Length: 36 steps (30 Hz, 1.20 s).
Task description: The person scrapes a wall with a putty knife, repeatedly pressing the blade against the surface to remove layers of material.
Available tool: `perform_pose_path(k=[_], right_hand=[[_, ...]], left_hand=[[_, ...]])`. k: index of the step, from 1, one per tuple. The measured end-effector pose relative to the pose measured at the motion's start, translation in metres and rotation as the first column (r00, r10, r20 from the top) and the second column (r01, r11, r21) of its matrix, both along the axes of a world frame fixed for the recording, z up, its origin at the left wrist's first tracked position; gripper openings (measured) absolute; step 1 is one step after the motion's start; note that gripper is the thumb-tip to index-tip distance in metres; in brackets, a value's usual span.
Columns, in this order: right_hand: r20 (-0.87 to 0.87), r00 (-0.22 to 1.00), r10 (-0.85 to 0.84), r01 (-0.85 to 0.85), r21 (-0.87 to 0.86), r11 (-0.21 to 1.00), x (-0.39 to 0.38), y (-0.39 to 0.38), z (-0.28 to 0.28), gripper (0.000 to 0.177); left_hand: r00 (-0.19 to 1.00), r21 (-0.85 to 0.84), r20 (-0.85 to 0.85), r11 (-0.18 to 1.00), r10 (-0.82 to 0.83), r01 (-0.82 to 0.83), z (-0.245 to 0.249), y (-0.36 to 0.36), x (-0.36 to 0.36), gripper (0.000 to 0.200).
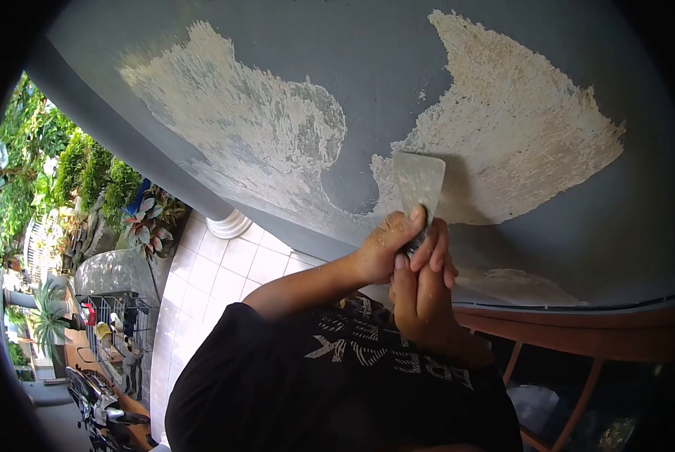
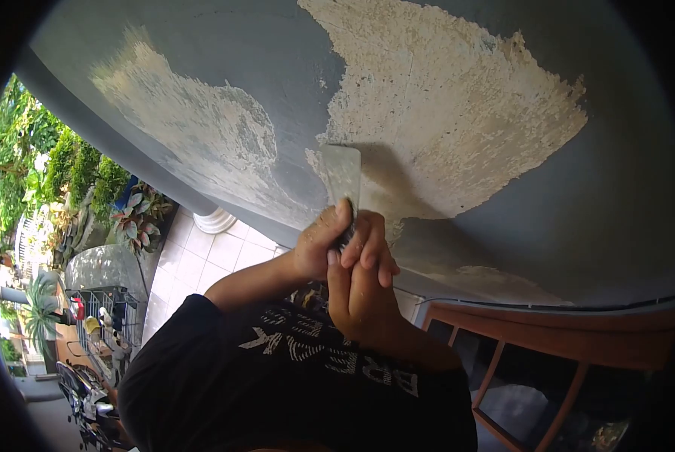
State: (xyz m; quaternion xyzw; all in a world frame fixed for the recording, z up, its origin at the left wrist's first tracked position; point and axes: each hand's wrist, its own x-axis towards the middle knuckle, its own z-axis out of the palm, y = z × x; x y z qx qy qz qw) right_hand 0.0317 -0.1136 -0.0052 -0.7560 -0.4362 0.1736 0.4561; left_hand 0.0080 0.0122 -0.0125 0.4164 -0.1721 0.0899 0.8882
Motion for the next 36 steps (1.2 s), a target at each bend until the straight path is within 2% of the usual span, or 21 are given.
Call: perform_pose_path(k=[2,4,6,7,10,12,14,15,18,19,22,24,28,30,32,33,35,36], right_hand=[[-0.138,0.989,-0.051,0.037,-0.099,0.994,0.003,-0.004,-0.008,0.024],[-0.079,0.996,-0.039,0.037,-0.028,0.999,0.003,-0.005,-0.007,0.024],[0.201,0.98,0.001,-0.039,0.186,0.982,0.003,0.006,0.005,0.021],[0.126,0.991,0.041,-0.068,0.219,0.973,0.004,0.009,0.006,0.019],[0.143,0.99,0.017,-0.042,0.173,0.984,-0.001,0.006,0.0,0.023],[-0.021,0.999,-0.029,0.032,0.116,0.993,-0.005,0.005,0.006,0.021],[-0.062,0.998,-0.032,0.042,0.177,0.983,-0.005,0.0,0.008,0.019],[0.103,0.994,-0.039,0.015,0.223,0.975,-0.002,0.002,0.007,0.017],[0.086,0.996,-0.029,0.021,0.097,0.995,-0.006,-0.003,0.019,0.019],[0.055,0.998,-0.019,0.008,0.192,0.981,-0.004,-0.002,0.019,0.017],[-0.034,0.999,0.016,-0.008,0.224,0.975,-0.004,-0.008,0.015,0.017],[0.026,0.999,-0.02,0.012,0.257,0.966,-0.004,0.0,0.017,0.016],[0.069,0.997,-0.042,0.022,0.271,0.962,-0.008,0.013,0.026,0.016],[0.057,0.998,-0.021,0.006,0.251,0.968,-0.008,0.011,0.028,0.017],[0.088,0.993,-0.074,0.048,0.272,0.961,-0.012,0.007,0.025,0.018],[0.076,0.993,-0.093,0.066,0.296,0.953,-0.014,0.008,0.02,0.019],[-0.058,0.997,-0.053,0.062,0.152,0.986,-0.015,0.004,0.024,0.037],[0.008,0.999,-0.038,0.037,0.161,0.986,-0.014,0.007,0.027,0.038]], left_hand=[[1.0,-0.005,-0.014,1.0,-0.023,0.023,-0.002,-0.005,0.001,0.063],[0.999,-0.055,0.033,0.998,-0.008,0.009,-0.002,-0.005,0.005,0.063],[0.998,-0.09,0.068,0.996,0.006,0.0,-0.001,-0.002,0.008,0.063],[0.997,-0.092,0.071,0.996,0.011,-0.005,0.001,0.001,0.006,0.063],[0.999,-0.077,0.048,0.997,-0.004,0.008,0.002,0.004,0.001,0.063],[0.999,-0.051,0.016,0.998,-0.045,0.045,0.003,-0.002,-0.001,0.063],[0.998,-0.045,0.032,0.998,-0.05,0.051,0.002,-0.002,0.003,0.064],[0.998,-0.056,0.047,0.998,-0.041,0.043,0.002,-0.002,0.004,0.064],[0.997,-0.087,0.073,0.996,-0.024,0.031,0.003,-0.005,0.006,0.064],[0.999,-0.076,0.044,0.997,-0.013,0.017,0.003,-0.006,0.005,0.063],[1.0,0.023,-0.009,1.0,-0.009,0.01,0.006,-0.005,0.002,0.064],[0.999,0.095,-0.037,0.995,-0.017,0.02,0.009,-0.002,-0.001,0.066],[0.999,0.008,0.036,1.0,0.005,-0.005,0.007,0.009,0.005,0.066],[0.999,0.009,0.041,1.0,-0.031,0.03,0.01,0.008,0.001,0.064],[0.997,-0.009,0.018,0.997,-0.08,0.08,0.01,0.003,-0.002,0.063],[0.997,0.078,-0.015,0.994,-0.081,0.082,0.007,0.004,-0.001,0.062],[0.997,0.015,0.014,0.997,-0.071,0.071,0.01,0.008,-0.002,0.062],[0.997,-0.016,0.026,0.997,-0.069,0.069,0.01,0.009,-0.003,0.061]])
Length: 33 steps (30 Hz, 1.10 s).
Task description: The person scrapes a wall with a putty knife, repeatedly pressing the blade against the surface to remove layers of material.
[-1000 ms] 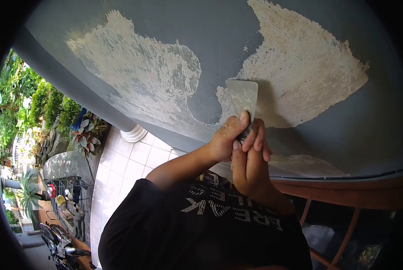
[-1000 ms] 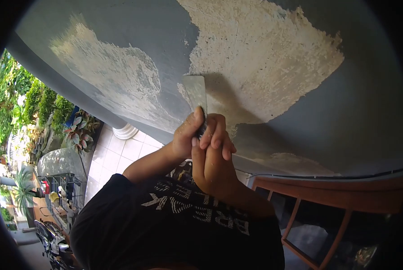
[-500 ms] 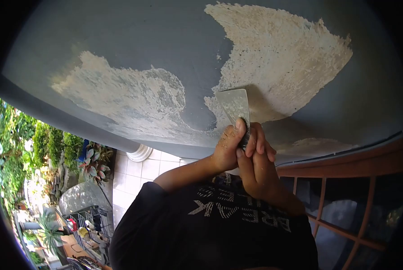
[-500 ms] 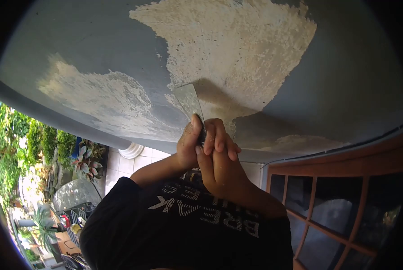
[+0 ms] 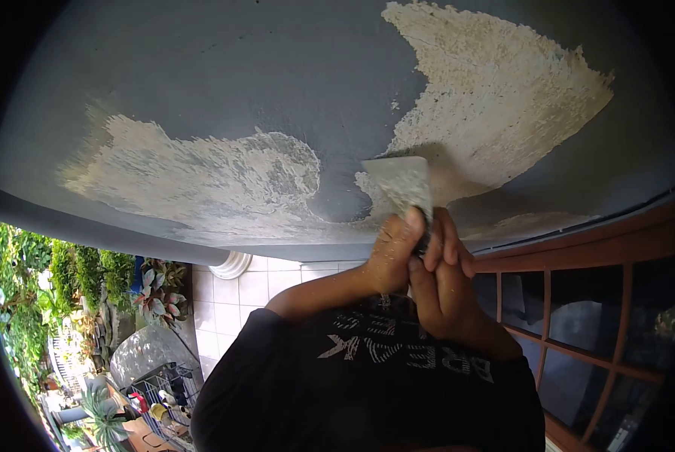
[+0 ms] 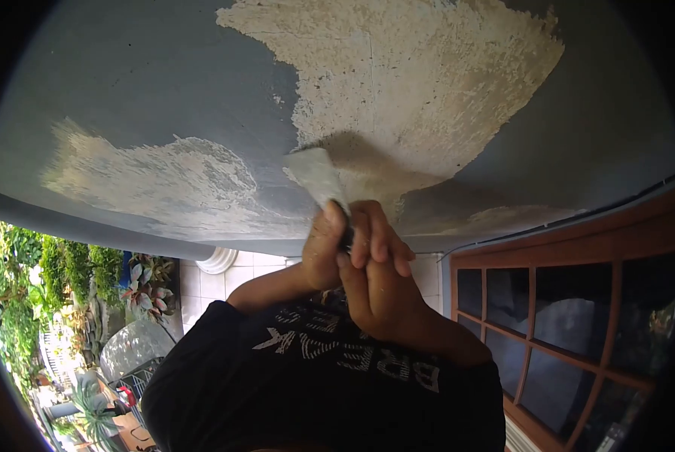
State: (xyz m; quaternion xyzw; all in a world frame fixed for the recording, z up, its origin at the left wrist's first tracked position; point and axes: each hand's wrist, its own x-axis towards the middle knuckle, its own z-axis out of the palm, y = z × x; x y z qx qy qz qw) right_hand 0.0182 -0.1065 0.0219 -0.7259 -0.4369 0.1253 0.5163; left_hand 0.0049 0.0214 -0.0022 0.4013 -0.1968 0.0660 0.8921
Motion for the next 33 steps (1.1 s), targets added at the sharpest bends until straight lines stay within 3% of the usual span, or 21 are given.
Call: perform_pose_path(k=[2,3,5,8,9,13,17,24,26,28,30,32,33], right_hand=[[0.131,0.991,0.031,-0.033,0.02,0.999,0.004,0.012,0.004,0.04],[0.003,0.998,0.059,-0.059,0.02,0.998,0.004,0.014,0.003,0.04],[-0.034,0.999,-0.007,0.008,0.026,1.0,-0.001,0.01,0.001,0.028],[0.105,0.99,-0.092,0.084,0.071,0.994,-0.003,0.004,-0.007,0.045],[0.009,0.995,-0.096,0.095,0.066,0.993,-0.006,0.002,-0.012,0.047],[-0.096,0.989,-0.113,0.108,-0.052,0.993,-0.011,0.001,-0.004,0.05],[0.142,0.975,-0.171,0.168,0.031,0.985,-0.01,-0.001,-0.006,0.043],[-0.108,0.966,-0.234,0.239,0.033,0.97,-0.02,0.008,-0.004,0.042],[-0.052,0.967,-0.25,0.253,0.071,0.965,-0.021,0.009,-0.009,0.042],[0.048,0.965,-0.259,0.249,0.145,0.957,-0.019,0.01,-0.018,0.041],[0.018,0.964,-0.264,0.259,0.137,0.956,-0.021,0.009,-0.017,0.041],[-0.184,0.945,-0.271,0.282,0.038,0.959,-0.029,0.012,-0.005,0.04],[-0.229,0.934,-0.273,0.296,0.07,0.953,-0.029,0.014,-0.006,0.03]], left_hand=[[0.999,-0.02,0.028,1.0,0.018,-0.017,0.0,0.006,0.0,0.062],[0.999,-0.001,0.033,1.0,0.029,-0.029,0.001,0.009,0.0,0.062],[0.998,0.02,0.06,1.0,0.017,-0.018,0.004,0.011,0.002,0.062],[0.993,0.174,-0.048,0.978,-0.107,0.114,0.004,0.005,0.002,0.064],[0.994,0.169,-0.047,0.98,-0.099,0.105,0.005,0.004,0.002,0.064],[0.996,0.169,-0.036,0.981,-0.085,0.09,0.005,0.007,0.001,0.064],[0.998,0.158,-0.032,0.986,-0.052,0.056,0.006,-0.001,-0.001,0.063],[0.995,0.051,-0.056,0.995,-0.079,0.082,-0.003,0.001,0.0,0.063],[0.994,0.043,-0.076,0.996,-0.08,0.084,-0.002,0.001,-0.002,0.062],[0.995,0.151,-0.083,0.986,-0.051,0.064,-0.003,0.002,-0.004,0.062],[0.995,0.146,-0.082,0.987,-0.054,0.066,-0.003,0.002,-0.004,0.062],[0.992,0.04,-0.096,0.995,-0.086,0.09,-0.002,0.004,-0.006,0.061],[0.991,0.047,-0.101,0.995,-0.086,0.091,-0.001,0.004,-0.005,0.061]])
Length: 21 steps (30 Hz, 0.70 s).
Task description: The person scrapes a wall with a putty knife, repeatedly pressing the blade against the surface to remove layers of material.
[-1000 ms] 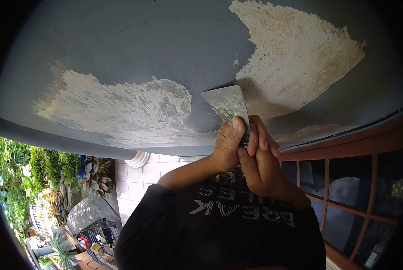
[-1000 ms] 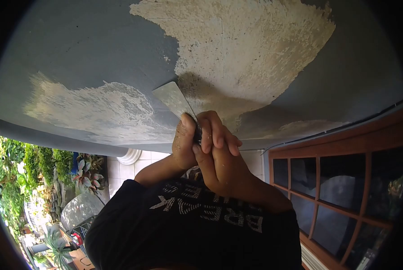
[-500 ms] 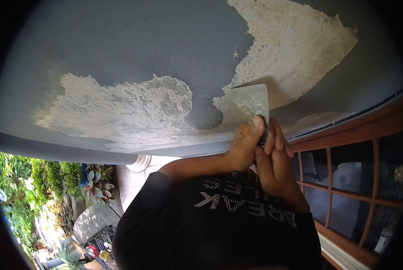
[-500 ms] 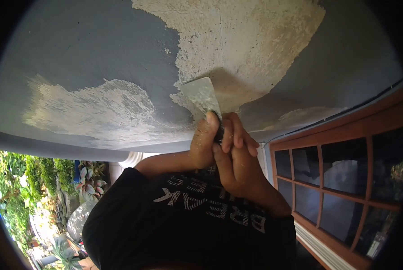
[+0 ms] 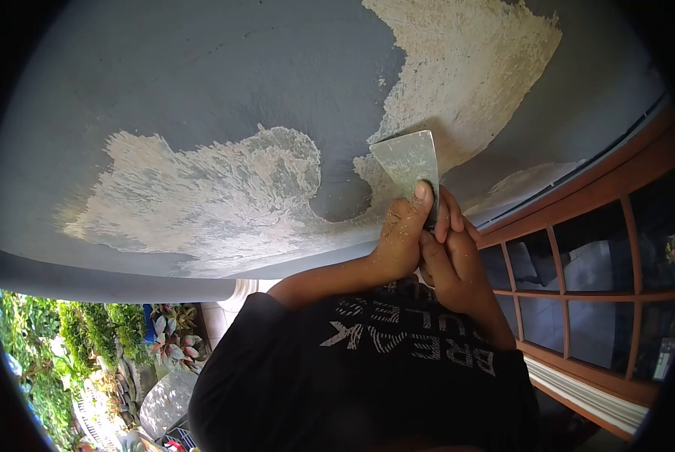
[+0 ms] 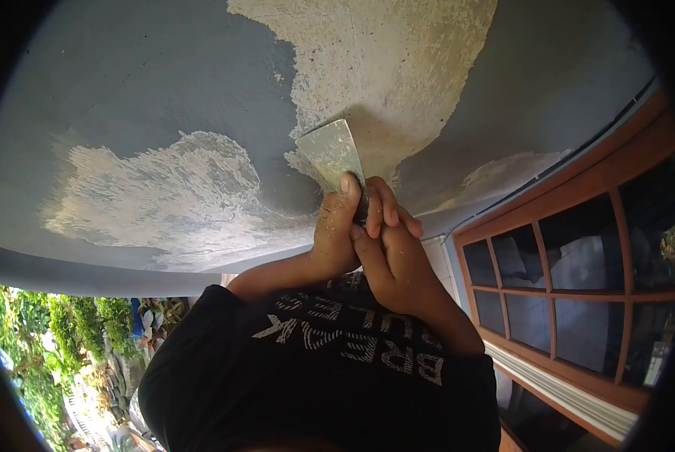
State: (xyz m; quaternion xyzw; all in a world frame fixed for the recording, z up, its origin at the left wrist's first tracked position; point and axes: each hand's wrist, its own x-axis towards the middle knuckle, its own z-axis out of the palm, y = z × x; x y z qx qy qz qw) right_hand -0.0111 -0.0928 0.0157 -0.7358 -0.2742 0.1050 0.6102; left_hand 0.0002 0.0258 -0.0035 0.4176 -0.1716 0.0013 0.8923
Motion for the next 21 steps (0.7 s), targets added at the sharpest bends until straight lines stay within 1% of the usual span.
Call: perform_pose_path(k=[2,4,6,8,11,14,17,20,21], right_hand=[[-0.089,0.996,-0.021,0.029,0.089,0.996,-0.004,0.003,-0.005,0.013],[0.006,0.999,-0.048,0.047,0.076,0.996,-0.006,0.005,-0.005,0.012],[-0.046,0.998,-0.045,0.049,0.073,0.996,-0.009,0.005,0.0,0.012],[-0.257,0.967,-0.007,0.034,0.1,0.994,-0.013,0.007,0.004,0.012],[-0.212,0.974,-0.079,0.12,0.186,0.975,-0.017,0.013,-0.007,0.012],[-0.398,0.915,-0.06,0.156,0.213,0.964,-0.021,0.012,0.0,0.01],[-0.325,0.943,-0.066,0.161,0.273,0.948,-0.02,0.023,0.001,0.008],[-0.376,0.927,-0.021,0.127,0.261,0.957,-0.018,0.017,-0.003,0.008],[-0.379,0.925,-0.027,0.139,0.271,0.953,-0.02,0.018,-0.003,0.008]], left_hand=[[1.0,0.018,-0.026,1.0,-0.003,0.003,0.001,0.002,-0.003,0.061],[0.999,0.025,-0.037,1.0,-0.004,0.005,0.001,0.001,-0.006,0.061],[1.0,0.029,-0.031,1.0,-0.006,0.007,0.002,0.002,-0.007,0.061],[1.0,0.047,-0.02,0.999,-0.007,0.008,0.002,0.007,-0.008,0.061],[0.997,0.122,-0.071,0.992,-0.01,0.018,0.003,0.009,-0.009,0.062],[0.997,0.172,-0.031,0.983,-0.066,0.07,-0.001,0.011,-0.005,0.06],[0.997,0.15,-0.043,0.986,-0.062,0.068,0.008,0.016,-0.007,0.061],[0.996,0.159,-0.046,0.984,-0.077,0.083,0.003,0.017,-0.004,0.061],[0.996,0.137,-0.049,0.988,-0.07,0.076,0.001,0.016,-0.005,0.061]])
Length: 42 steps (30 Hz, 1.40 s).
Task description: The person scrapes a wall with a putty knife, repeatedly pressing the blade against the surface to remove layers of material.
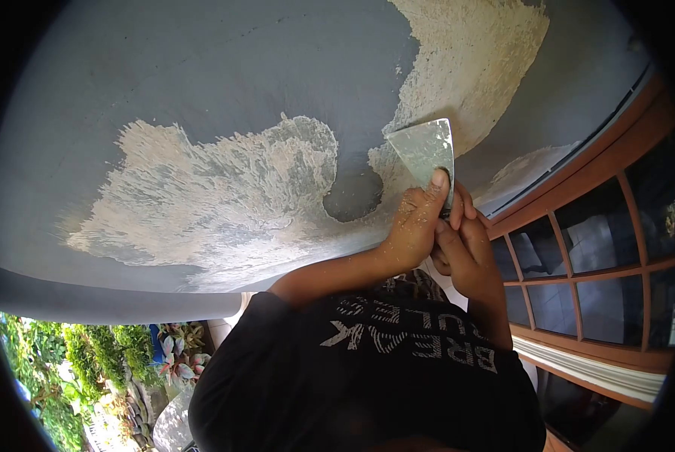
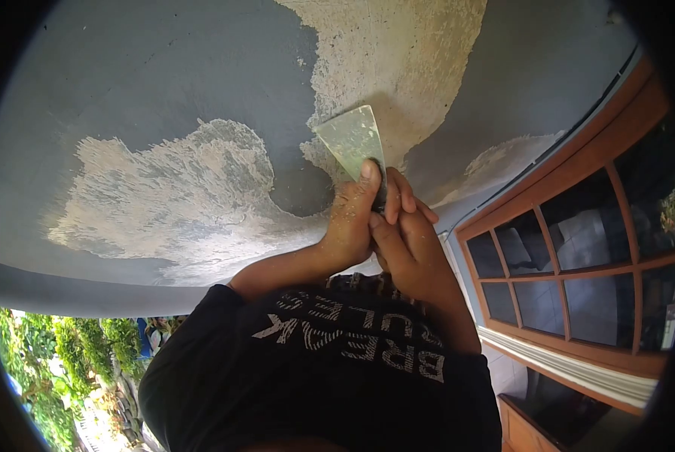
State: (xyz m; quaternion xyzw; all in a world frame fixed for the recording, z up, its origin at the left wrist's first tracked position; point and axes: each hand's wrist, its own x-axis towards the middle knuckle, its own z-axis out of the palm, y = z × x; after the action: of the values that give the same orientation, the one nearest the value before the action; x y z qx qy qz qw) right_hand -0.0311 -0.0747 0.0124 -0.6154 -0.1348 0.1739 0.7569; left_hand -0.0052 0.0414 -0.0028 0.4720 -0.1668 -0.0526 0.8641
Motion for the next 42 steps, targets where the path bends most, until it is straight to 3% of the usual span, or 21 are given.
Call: perform_pose_path(k=[3,12,21,27,30,33,36,42], right_hand=[[0.019,1.0,-0.018,0.018,0.009,1.0,0.002,0.0,0.005,0.008],[0.064,0.998,0.015,-0.015,-0.006,1.0,0.005,0.0,-0.005,0.009],[-0.042,0.999,0.009,-0.005,0.094,0.996,0.005,0.001,-0.005,0.01],[0.006,1.0,0.02,-0.02,-0.017,1.0,0.006,-0.01,0.0,0.01],[-0.024,0.999,0.02,-0.019,0.042,0.999,0.008,-0.003,-0.001,0.009],[-0.074,0.994,0.076,-0.077,-0.012,0.997,0.013,-0.01,0.001,0.011],[0.046,0.999,0.012,-0.007,-0.101,0.995,0.009,-0.013,0.002,0.013],[0.168,0.983,0.077,-0.048,-0.173,0.984,0.017,-0.013,0.005,0.015]], left_hand=[[1.0,-0.051,0.016,0.998,0.025,-0.024,0.002,-0.004,0.003,0.062],[0.999,0.038,0.035,0.999,0.008,-0.01,0.0,-0.002,0.003,0.061],[1.0,0.004,0.012,1.0,0.01,-0.01,-0.003,-0.002,0.003,0.06],[0.999,0.001,0.042,1.0,0.004,-0.004,-0.002,-0.004,0.004,0.06],[1.0,-0.001,0.024,1.0,0.005,-0.005,-0.002,-0.004,0.005,0.06],[1.0,0.02,0.012,1.0,0.013,-0.013,0.003,-0.004,0.004,0.061],[0.999,-0.001,0.039,1.0,0.011,-0.011,-0.003,-0.007,0.006,0.061],[0.995,-0.092,0.074,0.994,0.068,-0.061,-0.007,-0.011,0.01,0.061]])
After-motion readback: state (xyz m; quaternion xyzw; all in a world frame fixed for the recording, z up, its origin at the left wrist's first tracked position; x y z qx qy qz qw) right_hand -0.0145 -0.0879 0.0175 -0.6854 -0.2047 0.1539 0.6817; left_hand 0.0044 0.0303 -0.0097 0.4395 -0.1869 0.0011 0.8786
